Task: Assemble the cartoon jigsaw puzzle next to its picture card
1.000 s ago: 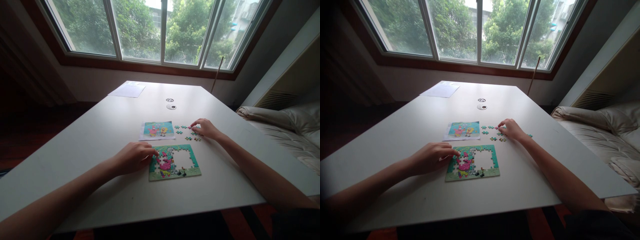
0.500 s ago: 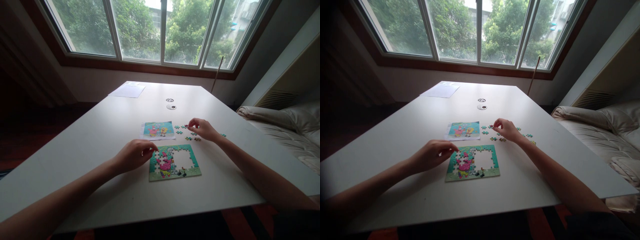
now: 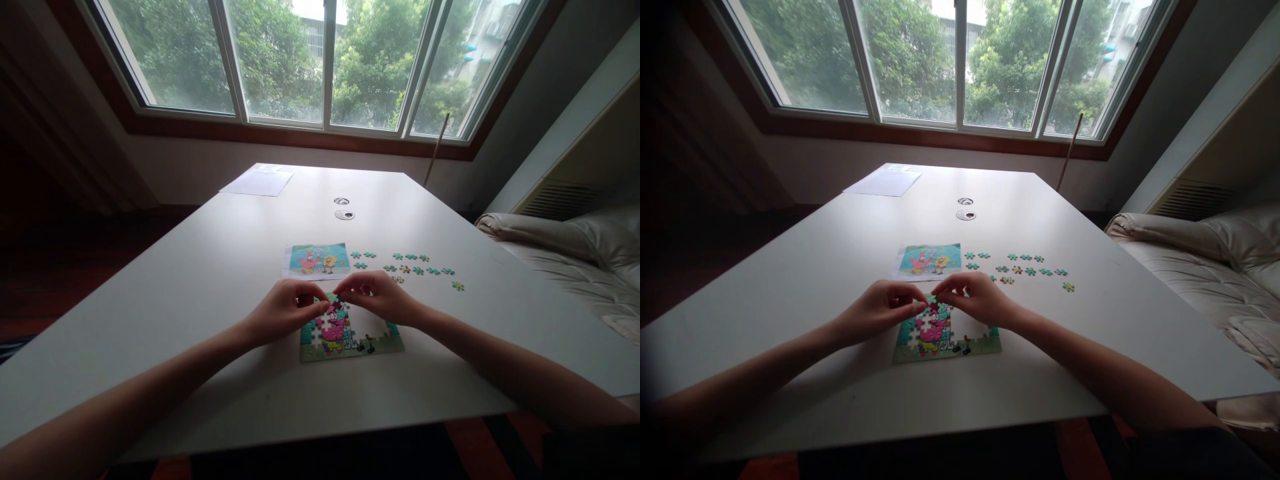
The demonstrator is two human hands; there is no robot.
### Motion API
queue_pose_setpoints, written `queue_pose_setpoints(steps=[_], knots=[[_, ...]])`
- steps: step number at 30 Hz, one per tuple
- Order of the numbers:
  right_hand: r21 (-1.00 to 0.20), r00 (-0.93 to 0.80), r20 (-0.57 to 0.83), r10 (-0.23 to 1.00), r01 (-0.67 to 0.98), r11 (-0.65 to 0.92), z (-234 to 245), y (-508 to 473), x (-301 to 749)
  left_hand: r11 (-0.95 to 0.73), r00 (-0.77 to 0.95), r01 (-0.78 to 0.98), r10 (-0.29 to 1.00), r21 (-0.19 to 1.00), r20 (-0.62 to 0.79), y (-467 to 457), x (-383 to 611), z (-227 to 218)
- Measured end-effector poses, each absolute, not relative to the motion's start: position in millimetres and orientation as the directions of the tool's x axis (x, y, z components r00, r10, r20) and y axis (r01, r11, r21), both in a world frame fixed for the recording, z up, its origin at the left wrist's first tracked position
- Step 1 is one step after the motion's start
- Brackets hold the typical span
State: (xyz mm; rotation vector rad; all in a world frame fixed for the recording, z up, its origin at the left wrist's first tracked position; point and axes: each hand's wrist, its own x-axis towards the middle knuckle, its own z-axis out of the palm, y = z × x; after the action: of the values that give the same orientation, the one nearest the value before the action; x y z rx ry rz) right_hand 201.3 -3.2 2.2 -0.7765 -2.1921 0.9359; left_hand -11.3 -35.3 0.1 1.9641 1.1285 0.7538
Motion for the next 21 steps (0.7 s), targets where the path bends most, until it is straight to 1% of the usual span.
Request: queue_pose_setpoints(steps=[4,8,11,14,17,21], knots=[[-0.771,-0.623,0.324,0.711,0.262,0.581,1,-5,198,-0.315,0.455,0.447,0.886,0.837,0.090,-35,-10,-2],[-0.755,-0.621,0.323,0.714,0.285,0.590,1,-7,197,-0.316,0.464,0.441,0.882,0.840,0.088,-33,-10,-3],[-0.704,-0.572,0.380,0.727,0.331,0.628,1,-7,197,-0.292,0.445,0.407,0.891,0.866,0.091,-31,-12,-1],[-0.639,-0.496,0.475,0.727,0.374,0.672,1,-8,197,-0.199,0.369,0.332,0.927,0.922,0.067,-29,-12,2],[-0.572,-0.469,0.541,0.699,0.404,0.714,-1,-10,196,-0.117,0.306,0.238,0.951,0.964,0.040,-30,-11,6],[-0.495,-0.459,0.603,0.652,0.425,0.758,-4,-12,195,-0.067,0.273,0.182,0.962,0.981,0.015,-32,-10,8]])
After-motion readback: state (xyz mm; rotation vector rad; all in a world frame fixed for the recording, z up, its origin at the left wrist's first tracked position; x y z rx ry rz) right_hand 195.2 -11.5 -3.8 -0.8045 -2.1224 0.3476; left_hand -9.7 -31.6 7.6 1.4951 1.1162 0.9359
